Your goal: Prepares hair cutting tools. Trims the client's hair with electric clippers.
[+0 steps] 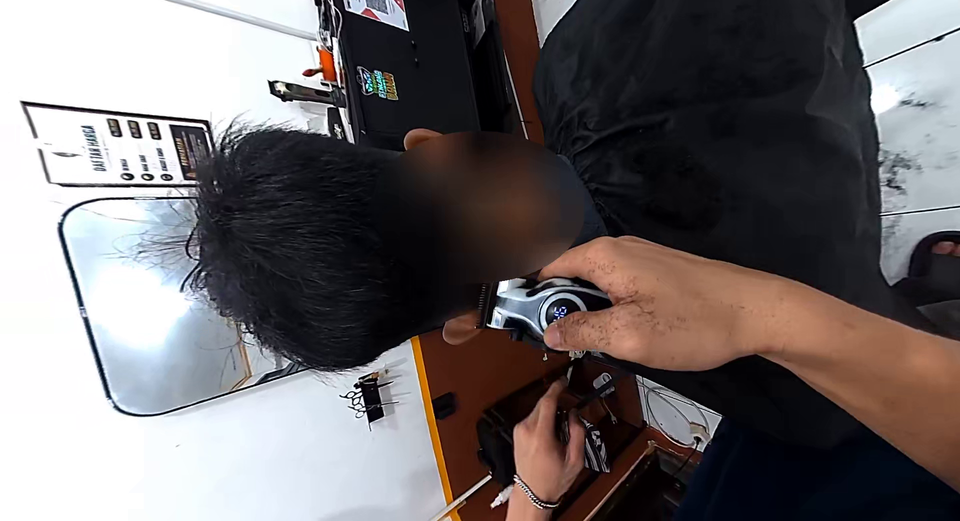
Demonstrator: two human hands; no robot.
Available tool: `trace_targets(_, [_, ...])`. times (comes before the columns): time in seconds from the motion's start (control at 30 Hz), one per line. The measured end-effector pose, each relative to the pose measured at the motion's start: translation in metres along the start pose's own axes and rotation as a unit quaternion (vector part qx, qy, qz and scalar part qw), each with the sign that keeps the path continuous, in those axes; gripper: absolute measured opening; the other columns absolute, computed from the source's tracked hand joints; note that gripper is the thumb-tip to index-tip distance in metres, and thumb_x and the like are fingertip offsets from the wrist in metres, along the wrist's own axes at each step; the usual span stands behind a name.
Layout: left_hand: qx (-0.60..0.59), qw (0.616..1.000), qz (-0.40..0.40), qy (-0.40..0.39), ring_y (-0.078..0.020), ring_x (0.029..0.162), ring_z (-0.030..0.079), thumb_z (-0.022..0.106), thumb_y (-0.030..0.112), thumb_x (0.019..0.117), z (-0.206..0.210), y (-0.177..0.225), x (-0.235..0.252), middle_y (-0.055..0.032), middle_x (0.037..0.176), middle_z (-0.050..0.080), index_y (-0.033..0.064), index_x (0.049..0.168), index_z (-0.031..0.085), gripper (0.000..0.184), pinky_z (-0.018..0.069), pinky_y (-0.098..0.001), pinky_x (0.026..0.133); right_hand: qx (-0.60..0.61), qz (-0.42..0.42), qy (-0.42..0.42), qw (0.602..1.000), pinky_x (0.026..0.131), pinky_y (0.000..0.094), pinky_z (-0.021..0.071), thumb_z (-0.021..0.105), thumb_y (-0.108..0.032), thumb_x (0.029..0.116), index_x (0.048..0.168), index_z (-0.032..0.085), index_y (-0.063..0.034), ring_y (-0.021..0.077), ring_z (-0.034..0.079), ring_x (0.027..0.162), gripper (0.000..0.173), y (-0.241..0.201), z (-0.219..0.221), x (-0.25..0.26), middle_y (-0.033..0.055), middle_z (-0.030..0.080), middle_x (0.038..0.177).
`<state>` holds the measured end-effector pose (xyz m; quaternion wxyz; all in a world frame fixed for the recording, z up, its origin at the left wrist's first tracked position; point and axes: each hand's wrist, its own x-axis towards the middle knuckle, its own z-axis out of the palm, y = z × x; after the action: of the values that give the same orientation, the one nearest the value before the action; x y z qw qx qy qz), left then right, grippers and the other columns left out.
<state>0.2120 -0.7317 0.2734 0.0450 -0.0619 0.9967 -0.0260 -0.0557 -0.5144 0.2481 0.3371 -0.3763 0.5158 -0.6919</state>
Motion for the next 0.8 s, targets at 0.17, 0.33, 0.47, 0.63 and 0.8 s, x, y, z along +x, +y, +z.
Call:
trace_targets(0.17, [-0.031, 0.965, -0.221, -0.139, -0.0245, 0.062, 0.068, 0.055, 0.026, 0.0915, 0.048, -0.019, -0.058, -0.0105, 0.079, 0.072, 0.0018, 0.124, 0.069, 0.043, 0.0572, -0.0501, 0.061, -0.001, 0.020, -0.009, 1.000, 0.053, 0.0215, 0.0457, 0.064, -0.031, 0.1001, 0.104, 0.068, -0.0137, 0.0014, 0.059, 0.063, 0.018, -0.003, -0.004, 0.006, -0.0050, 0.062, 0.071])
trace_targets(0.33, [-0.044, 0.851, -0.409, -0.326, -0.0351, 0.087, 0.071, 0.056, 0.029, 0.0974, 0.086, -0.038, -0.106, -0.0177, 0.097, 0.073, 0.0085, 0.134, 0.063, 0.043, 0.0562, -0.0597, 0.079, 0.000, 0.017, -0.013, 1.000, 0.050, 0.0214, 0.0459, 0.065, -0.032, 0.1004, 0.102, 0.066, -0.0144, 0.0012, 0.059, 0.060, 0.018, -0.007, -0.004, 0.007, -0.0055, 0.060, 0.068])
trace_targets(0.47, [-0.069, 0.789, -0.468, -0.392, -0.0371, 0.100, 0.070, 0.056, 0.027, 0.1016, 0.101, -0.037, -0.132, -0.0214, 0.110, 0.071, 0.0061, 0.137, 0.061, 0.042, 0.0540, -0.0595, 0.090, -0.013, 0.027, -0.021, 0.999, 0.051, 0.0224, 0.0446, 0.064, -0.033, 0.1007, 0.100, 0.066, -0.0147, 0.0019, 0.058, 0.059, 0.018, -0.009, -0.008, 0.007, -0.0056, 0.059, 0.066])
trace_targets(0.63, [-0.112, 0.772, -0.480, -0.401, -0.0365, 0.099, 0.069, 0.056, 0.024, 0.1027, 0.107, -0.023, -0.138, -0.0234, 0.108, 0.070, 0.0020, 0.133, 0.062, 0.038, 0.0528, -0.0568, 0.091, -0.021, 0.018, -0.028, 0.999, 0.052, 0.0222, 0.0452, 0.065, -0.034, 0.1004, 0.100, 0.065, -0.0147, 0.0016, 0.058, 0.061, 0.019, -0.010, -0.012, 0.009, -0.0060, 0.059, 0.068])
trace_targets(0.8, [-0.131, 0.769, -0.482, -0.399, -0.0350, 0.095, 0.067, 0.056, 0.025, 0.1031, 0.110, -0.015, -0.133, -0.0227, 0.107, 0.069, 0.0013, 0.135, 0.061, 0.040, 0.0523, -0.0549, 0.089, -0.011, 0.017, -0.039, 0.999, 0.050, 0.0211, 0.0440, 0.064, -0.033, 0.1005, 0.100, 0.066, -0.0145, 0.0008, 0.057, 0.059, 0.019, -0.012, -0.018, 0.011, -0.0063, 0.058, 0.066])
